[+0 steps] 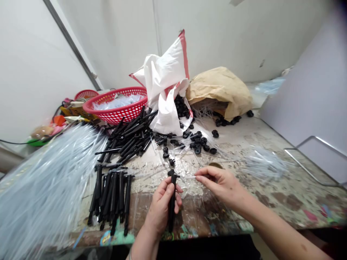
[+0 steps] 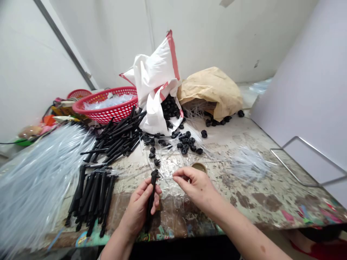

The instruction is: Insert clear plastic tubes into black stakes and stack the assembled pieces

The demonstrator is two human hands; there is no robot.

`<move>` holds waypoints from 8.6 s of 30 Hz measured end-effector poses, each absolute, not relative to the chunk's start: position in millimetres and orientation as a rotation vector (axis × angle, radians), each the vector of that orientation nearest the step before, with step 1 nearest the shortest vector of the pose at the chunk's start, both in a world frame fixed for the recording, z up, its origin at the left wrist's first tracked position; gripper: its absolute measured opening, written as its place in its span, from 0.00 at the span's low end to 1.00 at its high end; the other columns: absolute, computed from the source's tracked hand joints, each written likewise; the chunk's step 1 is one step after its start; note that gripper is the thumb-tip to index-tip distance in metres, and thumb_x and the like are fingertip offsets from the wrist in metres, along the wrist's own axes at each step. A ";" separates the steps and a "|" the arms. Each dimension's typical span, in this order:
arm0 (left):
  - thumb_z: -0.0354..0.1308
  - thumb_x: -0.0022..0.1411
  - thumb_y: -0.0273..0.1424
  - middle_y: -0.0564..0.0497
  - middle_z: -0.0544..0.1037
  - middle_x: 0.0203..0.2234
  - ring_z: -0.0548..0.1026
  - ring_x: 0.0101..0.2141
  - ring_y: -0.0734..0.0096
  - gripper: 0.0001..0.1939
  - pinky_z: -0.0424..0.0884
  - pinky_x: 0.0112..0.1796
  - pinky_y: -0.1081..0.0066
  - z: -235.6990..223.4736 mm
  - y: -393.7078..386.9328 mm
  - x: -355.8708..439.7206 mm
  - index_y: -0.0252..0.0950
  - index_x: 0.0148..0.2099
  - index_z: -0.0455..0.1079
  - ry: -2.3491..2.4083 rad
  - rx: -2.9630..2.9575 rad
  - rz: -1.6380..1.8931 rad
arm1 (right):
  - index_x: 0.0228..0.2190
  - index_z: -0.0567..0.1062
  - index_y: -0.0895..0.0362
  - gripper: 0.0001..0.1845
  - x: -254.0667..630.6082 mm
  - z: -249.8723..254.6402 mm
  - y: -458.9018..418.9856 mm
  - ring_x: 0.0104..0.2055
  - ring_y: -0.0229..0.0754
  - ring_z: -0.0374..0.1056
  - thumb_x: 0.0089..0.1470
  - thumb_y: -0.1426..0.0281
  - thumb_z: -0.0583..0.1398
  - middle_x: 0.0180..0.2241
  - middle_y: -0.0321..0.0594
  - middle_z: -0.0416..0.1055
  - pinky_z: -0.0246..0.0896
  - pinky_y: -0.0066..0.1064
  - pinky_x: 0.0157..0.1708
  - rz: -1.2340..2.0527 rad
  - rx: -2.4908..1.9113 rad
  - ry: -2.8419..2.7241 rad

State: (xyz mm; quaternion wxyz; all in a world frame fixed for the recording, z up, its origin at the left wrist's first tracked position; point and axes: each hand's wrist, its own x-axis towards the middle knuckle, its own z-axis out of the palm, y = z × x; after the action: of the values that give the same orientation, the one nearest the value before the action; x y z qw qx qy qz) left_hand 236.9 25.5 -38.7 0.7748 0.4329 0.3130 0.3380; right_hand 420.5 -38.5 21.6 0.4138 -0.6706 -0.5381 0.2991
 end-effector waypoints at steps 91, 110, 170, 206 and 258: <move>0.50 0.61 0.34 0.38 0.70 0.45 0.67 0.47 0.54 0.20 0.61 0.49 0.55 -14.6 85.5 87.1 0.32 0.53 0.66 2.069 2.124 1.474 | 0.32 0.79 0.49 0.10 370.9 -23.0 83.4 0.48 0.55 0.55 0.53 0.65 0.56 0.50 0.46 0.64 0.52 0.44 0.42 -0.242 -1.978 -2.093; 0.52 0.59 0.25 0.43 0.75 0.37 0.72 0.40 0.61 0.13 0.69 0.43 0.62 -40.2 30.0 148.0 0.41 0.44 0.74 1.187 1.724 1.393 | 0.36 0.77 0.53 0.11 313.8 -2.7 159.4 0.49 0.52 0.56 0.54 0.64 0.57 0.49 0.45 0.64 0.52 0.40 0.43 0.095 -1.974 -2.135; 0.62 0.52 0.40 0.50 0.75 0.27 0.68 0.19 0.78 0.31 0.59 0.16 0.80 -36.5 6.3 261.2 0.32 0.55 0.59 0.910 0.966 0.603 | 0.25 0.74 0.53 0.11 508.2 3.3 -32.8 0.34 0.44 0.62 0.54 0.76 0.56 0.27 0.37 0.73 0.43 0.44 0.43 -0.124 -2.019 -2.046; 0.57 0.57 0.39 0.53 0.70 0.26 0.63 0.18 0.82 0.20 0.55 0.16 0.81 -37.9 1.0 244.9 0.35 0.49 0.68 0.773 0.903 0.705 | 0.32 0.69 0.56 0.08 411.3 9.3 -38.7 0.27 0.37 0.65 0.57 0.67 0.51 0.27 0.36 0.70 0.60 0.28 0.28 0.581 -1.674 -1.595; 0.50 0.56 0.42 0.46 0.76 0.28 0.74 0.31 0.59 0.22 0.70 0.36 0.60 -5.7 102.7 58.4 0.32 0.46 0.69 1.975 1.687 1.193 | 0.41 0.74 0.56 0.18 276.0 -6.6 163.9 0.47 0.50 0.61 0.51 0.80 0.54 0.44 0.47 0.70 0.59 0.35 0.41 0.288 -1.792 -2.266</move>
State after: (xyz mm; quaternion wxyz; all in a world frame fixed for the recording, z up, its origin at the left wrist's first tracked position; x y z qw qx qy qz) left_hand 58.4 102.7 -5.7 0.1410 0.5844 0.6841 0.4130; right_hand 276.0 163.9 -6.6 0.1191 -0.6129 -0.7749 0.0984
